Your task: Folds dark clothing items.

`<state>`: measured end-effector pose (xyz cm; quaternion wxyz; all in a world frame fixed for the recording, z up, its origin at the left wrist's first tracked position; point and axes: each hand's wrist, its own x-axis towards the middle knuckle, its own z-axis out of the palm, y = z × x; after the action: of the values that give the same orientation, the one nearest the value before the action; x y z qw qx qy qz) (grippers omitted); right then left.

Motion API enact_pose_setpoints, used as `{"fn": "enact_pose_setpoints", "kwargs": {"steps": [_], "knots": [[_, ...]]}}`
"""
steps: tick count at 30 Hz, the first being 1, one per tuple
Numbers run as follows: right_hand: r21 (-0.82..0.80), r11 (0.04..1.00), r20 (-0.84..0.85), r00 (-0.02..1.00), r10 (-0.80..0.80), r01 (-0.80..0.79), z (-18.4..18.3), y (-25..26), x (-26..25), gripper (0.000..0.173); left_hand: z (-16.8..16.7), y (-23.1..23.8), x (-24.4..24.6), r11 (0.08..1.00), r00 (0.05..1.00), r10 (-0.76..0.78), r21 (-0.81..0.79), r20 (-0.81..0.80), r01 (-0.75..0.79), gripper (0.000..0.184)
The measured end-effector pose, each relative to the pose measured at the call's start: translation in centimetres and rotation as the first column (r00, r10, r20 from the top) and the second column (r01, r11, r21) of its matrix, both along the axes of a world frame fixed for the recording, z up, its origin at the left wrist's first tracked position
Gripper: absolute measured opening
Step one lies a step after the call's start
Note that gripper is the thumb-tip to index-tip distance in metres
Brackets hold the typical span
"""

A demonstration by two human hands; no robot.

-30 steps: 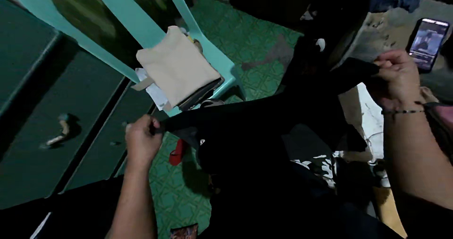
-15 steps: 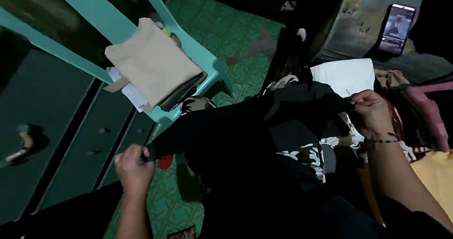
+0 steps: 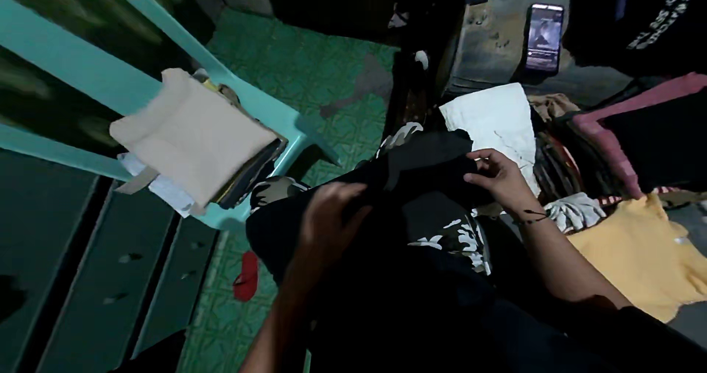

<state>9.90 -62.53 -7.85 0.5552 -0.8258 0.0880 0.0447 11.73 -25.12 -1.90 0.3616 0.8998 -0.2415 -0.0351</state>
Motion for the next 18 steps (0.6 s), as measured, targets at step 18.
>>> {"fn": "enact_pose_setpoints", "kwargs": {"steps": [18], "knots": [[0.109, 0.994, 0.207, 0.978, -0.030, 0.008, 0.8, 0.3, 0.2, 0.024, -2.0, -10.1, 2.5, 0.910, 0.870, -0.074, -0.389, -0.487, -0.141, 0.021]]}}
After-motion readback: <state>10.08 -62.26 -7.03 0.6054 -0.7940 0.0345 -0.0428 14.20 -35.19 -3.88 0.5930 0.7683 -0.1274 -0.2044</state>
